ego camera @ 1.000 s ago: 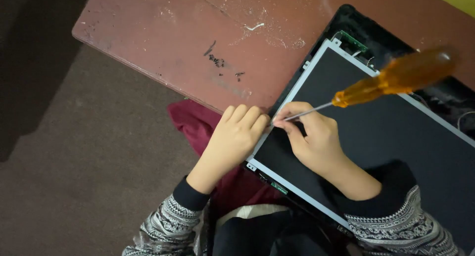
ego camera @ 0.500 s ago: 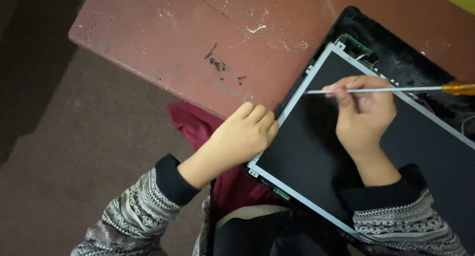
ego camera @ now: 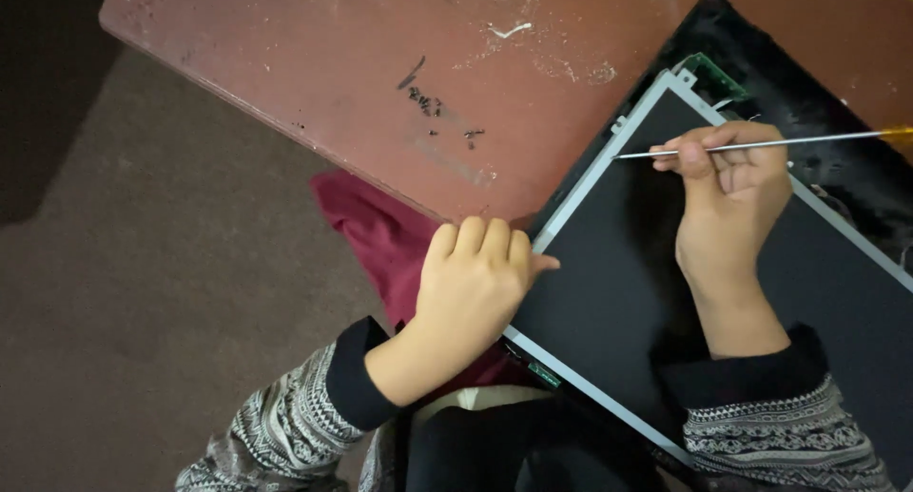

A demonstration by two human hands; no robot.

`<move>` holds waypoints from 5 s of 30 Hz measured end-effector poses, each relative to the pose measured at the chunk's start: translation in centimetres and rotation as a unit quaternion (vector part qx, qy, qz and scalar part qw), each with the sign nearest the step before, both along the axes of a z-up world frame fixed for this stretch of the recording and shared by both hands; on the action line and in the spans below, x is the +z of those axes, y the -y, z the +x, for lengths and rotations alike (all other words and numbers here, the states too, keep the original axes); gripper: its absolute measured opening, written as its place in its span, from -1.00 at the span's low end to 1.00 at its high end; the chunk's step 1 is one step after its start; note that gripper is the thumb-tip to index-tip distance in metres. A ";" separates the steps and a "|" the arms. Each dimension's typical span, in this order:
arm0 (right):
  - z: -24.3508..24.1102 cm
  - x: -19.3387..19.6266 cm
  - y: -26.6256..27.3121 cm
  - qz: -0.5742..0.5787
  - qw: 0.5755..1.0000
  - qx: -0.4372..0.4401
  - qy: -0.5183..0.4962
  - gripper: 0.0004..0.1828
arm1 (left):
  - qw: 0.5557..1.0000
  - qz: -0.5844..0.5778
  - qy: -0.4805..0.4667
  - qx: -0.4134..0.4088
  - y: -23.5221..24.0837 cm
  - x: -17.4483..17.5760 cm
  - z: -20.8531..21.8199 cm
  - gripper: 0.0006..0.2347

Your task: The person uses a screwdriver to remove screws from the frame of a flat-screen monitor. After removing all visible screws, they lift the screen panel away from the monitor's base, exposing the internal components.

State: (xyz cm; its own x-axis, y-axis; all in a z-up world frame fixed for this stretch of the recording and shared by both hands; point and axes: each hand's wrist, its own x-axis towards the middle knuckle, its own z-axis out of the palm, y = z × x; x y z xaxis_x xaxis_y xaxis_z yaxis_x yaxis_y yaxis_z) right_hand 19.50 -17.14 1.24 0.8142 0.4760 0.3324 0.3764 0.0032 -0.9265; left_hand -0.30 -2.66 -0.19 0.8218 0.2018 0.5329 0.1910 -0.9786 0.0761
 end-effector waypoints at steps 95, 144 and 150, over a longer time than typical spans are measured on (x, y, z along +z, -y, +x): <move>-0.8 1.4 -1.0 -0.071 0.985 0.070 -0.142 -0.82 | 0.723 -0.662 -0.001 -0.198 1.4 1.3 -3.6 -0.41; -4.5 3.2 -1.3 -0.159 0.918 0.358 0.066 -0.69 | 0.792 -0.582 0.073 -0.169 5.0 0.6 -8.8 -0.31; -3.0 4.1 -2.4 -0.348 0.830 0.399 0.177 -0.63 | 0.848 -0.451 0.098 -0.262 -3.4 10.3 -0.4 -0.59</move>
State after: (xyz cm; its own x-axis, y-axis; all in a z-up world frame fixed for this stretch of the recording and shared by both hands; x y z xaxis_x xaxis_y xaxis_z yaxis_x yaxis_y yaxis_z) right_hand 16.51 -14.70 5.35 0.0566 0.9936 -0.0974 0.7608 -0.1061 -0.6403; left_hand -0.66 0.76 10.13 0.8377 0.2343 0.4933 -0.3551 -0.4525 0.8180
